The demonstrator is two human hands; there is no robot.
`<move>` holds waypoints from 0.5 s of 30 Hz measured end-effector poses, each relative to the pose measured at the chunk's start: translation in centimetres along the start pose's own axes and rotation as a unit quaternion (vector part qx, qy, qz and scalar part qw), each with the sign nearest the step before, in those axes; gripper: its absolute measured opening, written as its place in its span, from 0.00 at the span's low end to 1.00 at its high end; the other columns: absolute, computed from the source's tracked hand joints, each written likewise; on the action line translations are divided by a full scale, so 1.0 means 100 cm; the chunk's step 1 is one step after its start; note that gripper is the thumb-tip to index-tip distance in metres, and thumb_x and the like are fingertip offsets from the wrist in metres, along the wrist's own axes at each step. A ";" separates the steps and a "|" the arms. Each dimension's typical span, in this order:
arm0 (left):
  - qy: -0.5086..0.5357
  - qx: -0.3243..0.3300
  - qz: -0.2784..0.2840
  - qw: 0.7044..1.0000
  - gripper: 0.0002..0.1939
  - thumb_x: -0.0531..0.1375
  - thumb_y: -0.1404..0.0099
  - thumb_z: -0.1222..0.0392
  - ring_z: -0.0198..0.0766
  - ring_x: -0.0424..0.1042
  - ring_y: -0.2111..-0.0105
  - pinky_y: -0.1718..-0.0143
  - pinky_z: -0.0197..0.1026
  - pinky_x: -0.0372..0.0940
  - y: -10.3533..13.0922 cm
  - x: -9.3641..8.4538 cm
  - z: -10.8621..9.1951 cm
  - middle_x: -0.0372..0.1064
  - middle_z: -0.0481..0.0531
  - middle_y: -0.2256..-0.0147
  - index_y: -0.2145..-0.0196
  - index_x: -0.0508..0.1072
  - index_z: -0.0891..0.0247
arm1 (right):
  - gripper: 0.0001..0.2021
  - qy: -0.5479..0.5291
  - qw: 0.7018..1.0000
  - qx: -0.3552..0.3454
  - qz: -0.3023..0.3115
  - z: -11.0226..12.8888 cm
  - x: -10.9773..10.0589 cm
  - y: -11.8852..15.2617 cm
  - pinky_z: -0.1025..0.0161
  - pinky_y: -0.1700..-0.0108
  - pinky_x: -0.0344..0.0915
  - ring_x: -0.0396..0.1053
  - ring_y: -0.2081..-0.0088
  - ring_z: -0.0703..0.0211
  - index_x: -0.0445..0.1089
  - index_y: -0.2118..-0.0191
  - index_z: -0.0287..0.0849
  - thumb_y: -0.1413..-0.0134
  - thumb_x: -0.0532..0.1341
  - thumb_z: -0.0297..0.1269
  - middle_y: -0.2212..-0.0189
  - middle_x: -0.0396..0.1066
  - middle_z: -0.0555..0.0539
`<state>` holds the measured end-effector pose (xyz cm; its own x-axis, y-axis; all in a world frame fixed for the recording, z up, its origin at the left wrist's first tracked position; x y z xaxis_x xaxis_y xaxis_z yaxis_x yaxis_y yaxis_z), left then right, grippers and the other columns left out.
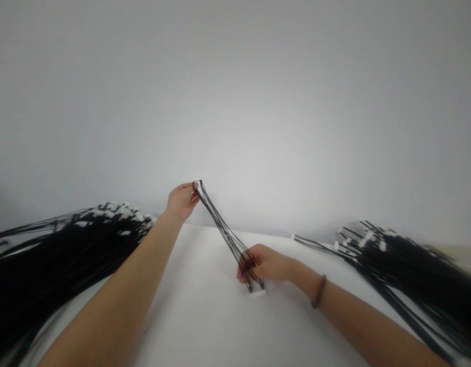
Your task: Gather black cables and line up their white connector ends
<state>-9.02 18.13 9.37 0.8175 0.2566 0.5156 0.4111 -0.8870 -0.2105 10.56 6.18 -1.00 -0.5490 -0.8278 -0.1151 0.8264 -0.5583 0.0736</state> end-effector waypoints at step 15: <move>-0.136 0.045 0.031 0.989 0.22 0.58 0.59 0.72 0.27 0.59 0.85 0.86 0.29 0.50 0.007 0.009 -0.032 0.65 0.49 0.79 0.63 0.66 0.60 | 0.16 0.018 0.996 -0.040 -0.071 0.006 -0.004 0.000 0.71 0.76 0.56 0.59 0.80 0.71 0.65 0.67 0.35 0.67 0.64 0.36 0.80 0.62 0.52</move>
<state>-9.32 16.48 12.35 0.9156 0.3075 0.2591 0.3811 -0.8692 -0.3150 10.76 6.49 -0.37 -0.6580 -0.7371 -0.1542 0.7483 -0.6629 -0.0248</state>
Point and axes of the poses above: each hand's wrist, its own y-axis away from the middle knuckle, its own x-axis out of the palm, z = x × y, the point moved 10 cm from there along -y, towards the middle knuckle
